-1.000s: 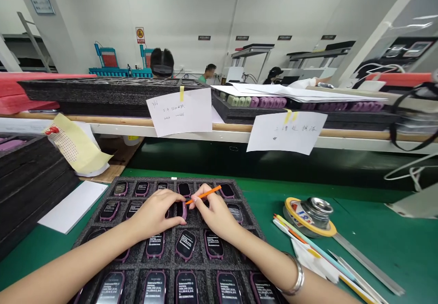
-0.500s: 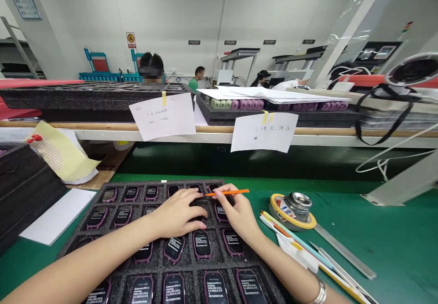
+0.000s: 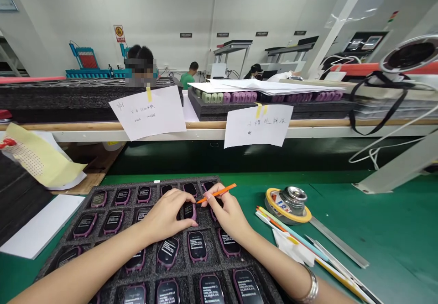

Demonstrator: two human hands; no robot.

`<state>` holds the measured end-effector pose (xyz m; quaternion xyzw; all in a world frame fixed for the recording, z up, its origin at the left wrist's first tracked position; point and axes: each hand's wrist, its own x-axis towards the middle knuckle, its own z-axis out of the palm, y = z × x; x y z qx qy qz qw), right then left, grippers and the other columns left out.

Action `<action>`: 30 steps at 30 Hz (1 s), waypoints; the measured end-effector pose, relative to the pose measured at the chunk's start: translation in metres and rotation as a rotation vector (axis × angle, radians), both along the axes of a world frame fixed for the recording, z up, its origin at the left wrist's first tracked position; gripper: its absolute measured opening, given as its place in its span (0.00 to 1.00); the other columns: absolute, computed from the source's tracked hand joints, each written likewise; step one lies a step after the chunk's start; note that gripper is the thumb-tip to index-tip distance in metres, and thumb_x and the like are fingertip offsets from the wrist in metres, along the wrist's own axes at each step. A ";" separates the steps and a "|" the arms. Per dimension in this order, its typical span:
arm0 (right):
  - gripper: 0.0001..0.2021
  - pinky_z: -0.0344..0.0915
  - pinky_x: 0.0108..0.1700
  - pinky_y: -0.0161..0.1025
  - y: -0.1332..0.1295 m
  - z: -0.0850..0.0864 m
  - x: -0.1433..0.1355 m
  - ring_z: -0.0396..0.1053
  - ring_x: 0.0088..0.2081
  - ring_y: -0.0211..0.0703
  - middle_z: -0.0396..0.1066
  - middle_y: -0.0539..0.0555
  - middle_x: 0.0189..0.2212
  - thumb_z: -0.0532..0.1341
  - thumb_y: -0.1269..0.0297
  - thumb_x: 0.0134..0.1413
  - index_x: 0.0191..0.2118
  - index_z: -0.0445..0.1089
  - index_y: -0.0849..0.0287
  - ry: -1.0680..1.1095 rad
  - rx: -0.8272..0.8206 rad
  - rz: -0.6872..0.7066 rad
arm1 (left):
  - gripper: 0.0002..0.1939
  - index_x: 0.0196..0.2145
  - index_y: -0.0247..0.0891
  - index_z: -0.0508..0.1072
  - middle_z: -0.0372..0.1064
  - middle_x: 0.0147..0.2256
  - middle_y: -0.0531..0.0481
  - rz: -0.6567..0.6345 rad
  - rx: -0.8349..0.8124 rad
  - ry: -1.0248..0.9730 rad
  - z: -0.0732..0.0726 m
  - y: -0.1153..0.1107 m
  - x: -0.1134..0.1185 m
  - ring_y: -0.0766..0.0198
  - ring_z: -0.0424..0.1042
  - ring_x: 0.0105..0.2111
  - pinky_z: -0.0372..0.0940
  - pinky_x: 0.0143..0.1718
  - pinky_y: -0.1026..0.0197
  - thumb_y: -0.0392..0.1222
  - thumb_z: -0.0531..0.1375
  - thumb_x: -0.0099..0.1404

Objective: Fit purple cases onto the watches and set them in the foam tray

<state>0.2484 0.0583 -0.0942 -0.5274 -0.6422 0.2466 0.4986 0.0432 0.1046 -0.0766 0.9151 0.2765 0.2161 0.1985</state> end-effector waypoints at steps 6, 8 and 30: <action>0.09 0.67 0.43 0.46 0.000 -0.002 -0.001 0.75 0.39 0.51 0.77 0.52 0.28 0.54 0.60 0.66 0.33 0.66 0.53 -0.030 -0.015 0.043 | 0.25 0.49 0.42 0.67 0.72 0.48 0.45 0.062 -0.069 -0.036 -0.006 0.001 0.000 0.51 0.71 0.51 0.68 0.53 0.47 0.44 0.71 0.57; 0.10 0.67 0.43 0.46 0.000 -0.001 -0.001 0.75 0.39 0.51 0.77 0.52 0.28 0.54 0.61 0.67 0.33 0.66 0.53 -0.039 -0.018 0.054 | 0.25 0.48 0.43 0.68 0.73 0.48 0.46 0.065 -0.078 -0.046 -0.006 0.001 0.001 0.51 0.71 0.50 0.68 0.53 0.47 0.44 0.71 0.56; 0.15 0.68 0.50 0.48 0.002 -0.001 -0.001 0.73 0.41 0.43 0.74 0.52 0.35 0.58 0.57 0.68 0.32 0.72 0.60 -0.109 0.039 0.065 | 0.22 0.48 0.43 0.69 0.73 0.47 0.46 0.078 -0.044 -0.050 -0.005 0.000 0.000 0.51 0.72 0.49 0.68 0.53 0.46 0.46 0.70 0.59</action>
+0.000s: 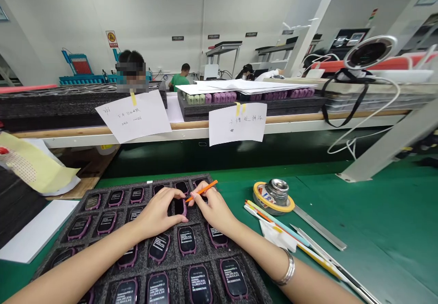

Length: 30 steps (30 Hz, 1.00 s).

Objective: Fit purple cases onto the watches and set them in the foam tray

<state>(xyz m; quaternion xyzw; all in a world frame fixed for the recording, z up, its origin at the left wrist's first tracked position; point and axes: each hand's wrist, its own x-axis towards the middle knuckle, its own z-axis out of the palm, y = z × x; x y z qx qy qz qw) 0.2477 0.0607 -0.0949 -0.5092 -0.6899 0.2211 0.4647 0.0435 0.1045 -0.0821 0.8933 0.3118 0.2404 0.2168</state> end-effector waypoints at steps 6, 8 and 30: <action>0.14 0.67 0.50 0.49 -0.004 0.005 0.000 0.73 0.41 0.43 0.75 0.51 0.34 0.61 0.56 0.66 0.32 0.72 0.60 0.123 0.007 0.009 | 0.17 0.45 0.44 0.71 0.73 0.44 0.48 -0.051 0.015 0.074 0.011 0.001 0.002 0.52 0.71 0.47 0.67 0.50 0.48 0.45 0.68 0.60; 0.15 0.69 0.48 0.48 -0.004 0.005 0.004 0.74 0.39 0.43 0.75 0.51 0.33 0.59 0.55 0.67 0.35 0.72 0.61 0.227 0.009 -0.025 | 0.16 0.45 0.44 0.72 0.72 0.43 0.49 -0.075 0.019 0.110 0.019 0.001 0.004 0.53 0.71 0.47 0.68 0.50 0.48 0.46 0.68 0.60; 0.13 0.68 0.26 0.33 -0.002 -0.030 0.033 0.68 0.23 0.32 0.70 0.47 0.29 0.59 0.56 0.69 0.43 0.70 0.63 0.533 -0.117 -0.165 | 0.12 0.45 0.40 0.74 0.76 0.47 0.45 -0.147 0.127 0.079 0.003 -0.004 0.056 0.52 0.70 0.54 0.62 0.59 0.45 0.44 0.65 0.65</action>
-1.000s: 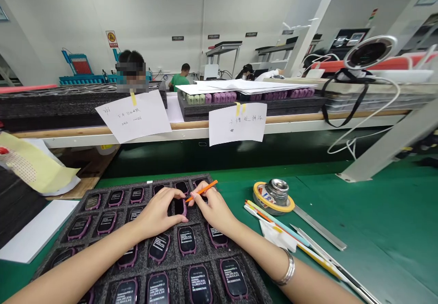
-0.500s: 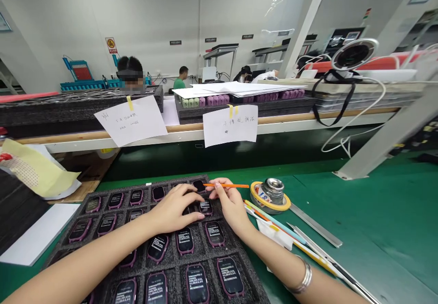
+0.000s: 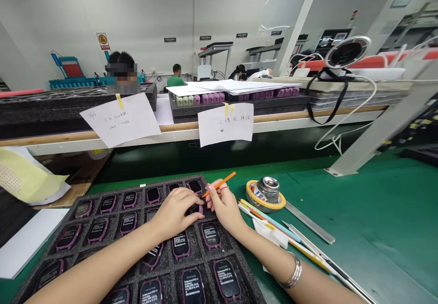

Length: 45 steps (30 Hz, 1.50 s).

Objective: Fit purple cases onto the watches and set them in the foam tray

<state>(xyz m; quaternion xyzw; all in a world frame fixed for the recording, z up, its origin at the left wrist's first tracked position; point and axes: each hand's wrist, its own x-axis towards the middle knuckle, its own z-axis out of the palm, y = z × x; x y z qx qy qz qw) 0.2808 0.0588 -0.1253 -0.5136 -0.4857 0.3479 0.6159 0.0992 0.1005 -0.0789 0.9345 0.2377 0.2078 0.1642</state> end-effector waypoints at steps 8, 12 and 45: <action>0.12 0.71 0.29 0.35 -0.003 0.002 0.000 0.70 0.25 0.34 0.71 0.47 0.29 0.59 0.57 0.68 0.42 0.70 0.62 -0.101 -0.025 0.019 | 0.19 0.46 0.41 0.69 0.75 0.46 0.46 0.069 -0.075 -0.056 0.001 -0.003 0.004 0.52 0.73 0.49 0.67 0.53 0.46 0.42 0.70 0.60; 0.12 0.71 0.30 0.35 -0.003 0.002 0.000 0.70 0.26 0.34 0.71 0.47 0.29 0.59 0.57 0.68 0.42 0.70 0.62 -0.133 -0.022 0.035 | 0.26 0.50 0.40 0.65 0.74 0.47 0.44 0.101 -0.111 -0.066 0.001 -0.004 0.004 0.52 0.73 0.50 0.68 0.52 0.46 0.41 0.71 0.58; 0.18 0.71 0.34 0.38 -0.027 0.049 -0.080 0.72 0.26 0.38 0.75 0.51 0.29 0.63 0.45 0.57 0.34 0.70 0.57 0.007 -0.102 0.450 | 0.15 0.52 0.47 0.72 0.63 0.62 0.40 -0.050 0.050 0.322 0.028 -0.054 -0.124 0.42 0.53 0.67 0.52 0.66 0.34 0.50 0.59 0.70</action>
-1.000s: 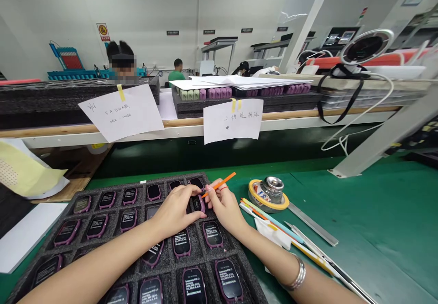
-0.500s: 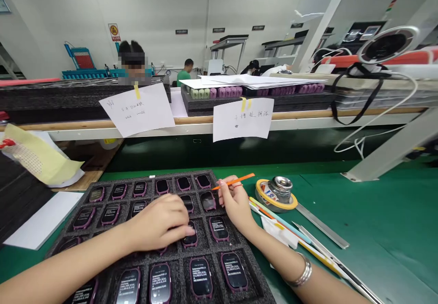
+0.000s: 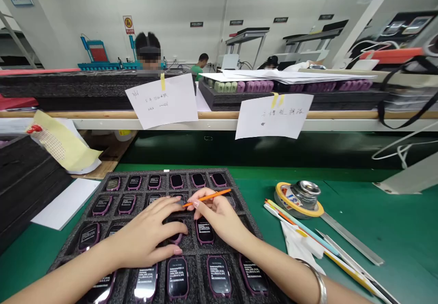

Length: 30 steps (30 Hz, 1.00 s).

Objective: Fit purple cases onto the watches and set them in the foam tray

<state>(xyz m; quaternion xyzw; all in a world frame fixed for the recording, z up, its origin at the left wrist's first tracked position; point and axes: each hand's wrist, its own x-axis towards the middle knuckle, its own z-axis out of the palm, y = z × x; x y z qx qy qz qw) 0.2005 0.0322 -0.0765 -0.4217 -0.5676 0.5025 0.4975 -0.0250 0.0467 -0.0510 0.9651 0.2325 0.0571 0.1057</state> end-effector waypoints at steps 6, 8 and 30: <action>0.15 0.71 0.42 0.42 -0.001 -0.008 0.008 0.76 0.35 0.44 0.75 0.52 0.29 0.63 0.50 0.59 0.34 0.66 0.56 -0.051 -0.020 -0.011 | 0.14 0.51 0.47 0.73 0.72 0.48 0.46 0.059 -0.118 -0.197 -0.015 0.004 -0.005 0.52 0.66 0.57 0.63 0.59 0.47 0.49 0.61 0.69; 0.13 0.70 0.42 0.43 -0.001 -0.008 0.008 0.76 0.35 0.44 0.75 0.51 0.29 0.64 0.52 0.59 0.33 0.65 0.56 -0.074 -0.018 -0.003 | 0.13 0.49 0.46 0.73 0.71 0.46 0.46 0.091 -0.094 -0.231 -0.019 0.002 -0.003 0.52 0.68 0.52 0.65 0.55 0.47 0.49 0.62 0.68; 0.07 0.67 0.44 0.42 -0.010 -0.006 0.005 0.75 0.35 0.44 0.77 0.51 0.29 0.61 0.64 0.62 0.32 0.68 0.55 -0.227 0.073 0.076 | 0.27 0.50 0.42 0.67 0.70 0.46 0.45 0.245 -0.230 -0.310 -0.028 -0.001 0.005 0.52 0.68 0.49 0.65 0.53 0.46 0.52 0.70 0.58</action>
